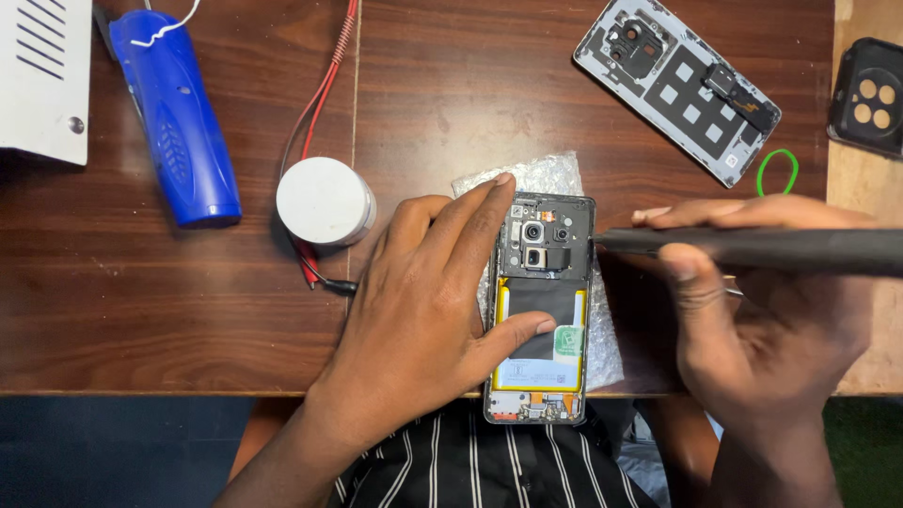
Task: The person repairs a disassembled smartphone on a workbench, using a cordless electric screwdriver to remove and drive small screws from the phone's midframe and camera module area. They lift and reposition the phone, peel a black film from the battery area, handle a small flex component, and continue unscrewing and tightening screws around the camera assembly.
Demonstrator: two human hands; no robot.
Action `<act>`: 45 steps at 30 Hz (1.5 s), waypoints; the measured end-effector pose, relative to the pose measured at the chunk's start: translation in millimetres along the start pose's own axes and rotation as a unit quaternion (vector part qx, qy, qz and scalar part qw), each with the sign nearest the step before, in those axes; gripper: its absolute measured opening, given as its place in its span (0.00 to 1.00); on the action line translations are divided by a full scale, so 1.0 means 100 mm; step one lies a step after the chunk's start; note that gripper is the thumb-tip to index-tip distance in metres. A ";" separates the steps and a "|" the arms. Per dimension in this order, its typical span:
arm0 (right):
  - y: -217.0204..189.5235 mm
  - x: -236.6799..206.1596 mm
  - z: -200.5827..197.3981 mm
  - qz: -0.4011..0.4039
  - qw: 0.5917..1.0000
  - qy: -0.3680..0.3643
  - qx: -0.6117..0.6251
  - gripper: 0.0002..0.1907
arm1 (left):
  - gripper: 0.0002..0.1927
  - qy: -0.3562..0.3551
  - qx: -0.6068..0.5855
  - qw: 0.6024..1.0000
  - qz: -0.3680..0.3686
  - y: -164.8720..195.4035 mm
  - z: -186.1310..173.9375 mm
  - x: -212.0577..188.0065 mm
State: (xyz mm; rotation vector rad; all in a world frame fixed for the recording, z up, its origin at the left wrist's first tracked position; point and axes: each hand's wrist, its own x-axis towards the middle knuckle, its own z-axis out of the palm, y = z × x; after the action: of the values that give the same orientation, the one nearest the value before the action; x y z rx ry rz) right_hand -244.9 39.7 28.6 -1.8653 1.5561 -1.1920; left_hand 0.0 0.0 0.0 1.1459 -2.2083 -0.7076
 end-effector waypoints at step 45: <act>-0.08 -0.03 0.06 0.013 0.989 0.067 0.132 0.10 | 0.40 0.086 0.003 0.996 0.016 0.14 -0.06 -0.01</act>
State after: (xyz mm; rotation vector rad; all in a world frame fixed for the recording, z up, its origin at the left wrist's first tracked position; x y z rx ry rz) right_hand -235.0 43.3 30.9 -1.6184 1.4067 -1.4593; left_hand -3.5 6.3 13.4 1.1280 -2.0807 -0.5662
